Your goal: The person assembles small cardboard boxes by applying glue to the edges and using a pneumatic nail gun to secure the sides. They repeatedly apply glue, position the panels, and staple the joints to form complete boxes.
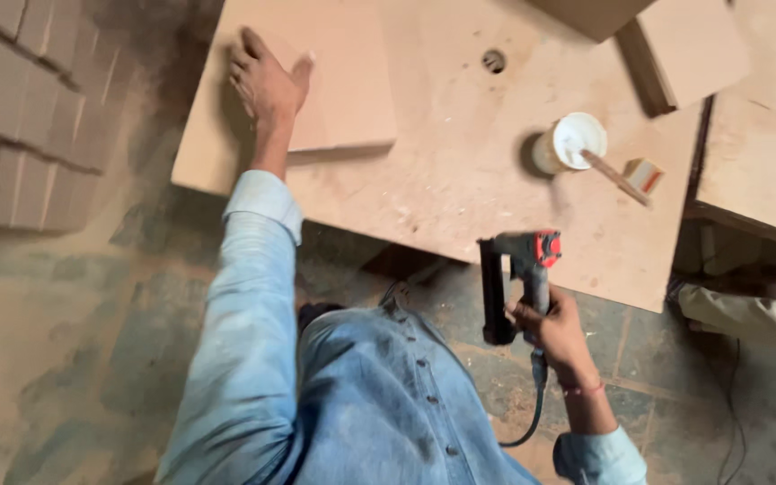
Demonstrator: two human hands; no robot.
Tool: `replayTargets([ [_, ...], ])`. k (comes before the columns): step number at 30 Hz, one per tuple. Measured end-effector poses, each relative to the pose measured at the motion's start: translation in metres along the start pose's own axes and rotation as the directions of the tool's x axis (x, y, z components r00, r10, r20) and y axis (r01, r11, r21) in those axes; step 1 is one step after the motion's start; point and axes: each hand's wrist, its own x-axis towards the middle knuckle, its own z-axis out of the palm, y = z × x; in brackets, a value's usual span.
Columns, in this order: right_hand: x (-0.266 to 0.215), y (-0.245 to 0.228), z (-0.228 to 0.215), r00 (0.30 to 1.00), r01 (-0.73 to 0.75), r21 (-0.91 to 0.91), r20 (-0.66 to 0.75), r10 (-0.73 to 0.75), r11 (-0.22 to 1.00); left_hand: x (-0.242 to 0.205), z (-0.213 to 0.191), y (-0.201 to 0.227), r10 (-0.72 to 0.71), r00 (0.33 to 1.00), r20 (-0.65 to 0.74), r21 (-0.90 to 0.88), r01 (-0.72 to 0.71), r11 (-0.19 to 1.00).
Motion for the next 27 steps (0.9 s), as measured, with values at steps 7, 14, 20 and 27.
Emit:
replayTargets([
  [7, -0.001, 0.025, -0.028, 0.995, -0.070, 0.119, -0.056, 0.077, 0.990, -0.032, 0.001, 0.089, 0.670, 0.587, 0.455, -0.122, -0.704, 0.699],
  [14, 0.040, -0.006, -0.030, 0.998, 0.060, 0.078, -0.009, -0.059, 0.995, -0.170, 0.015, 0.139, 0.726, 0.417, 0.547, -0.191, -0.783, 0.593],
  [20, 0.073, -0.069, -0.021, 0.982, 0.180, -0.074, 0.080, -0.174, 0.981, -0.218, 0.032, 0.120, 0.850, 0.489, 0.197, -0.188, -0.831, 0.523],
  [27, 0.085, -0.098, -0.012, 0.968, 0.211, -0.182, 0.175, -0.180, 0.960, -0.222, 0.033, 0.121, 0.850, 0.507, 0.142, -0.190, -0.829, 0.526],
])
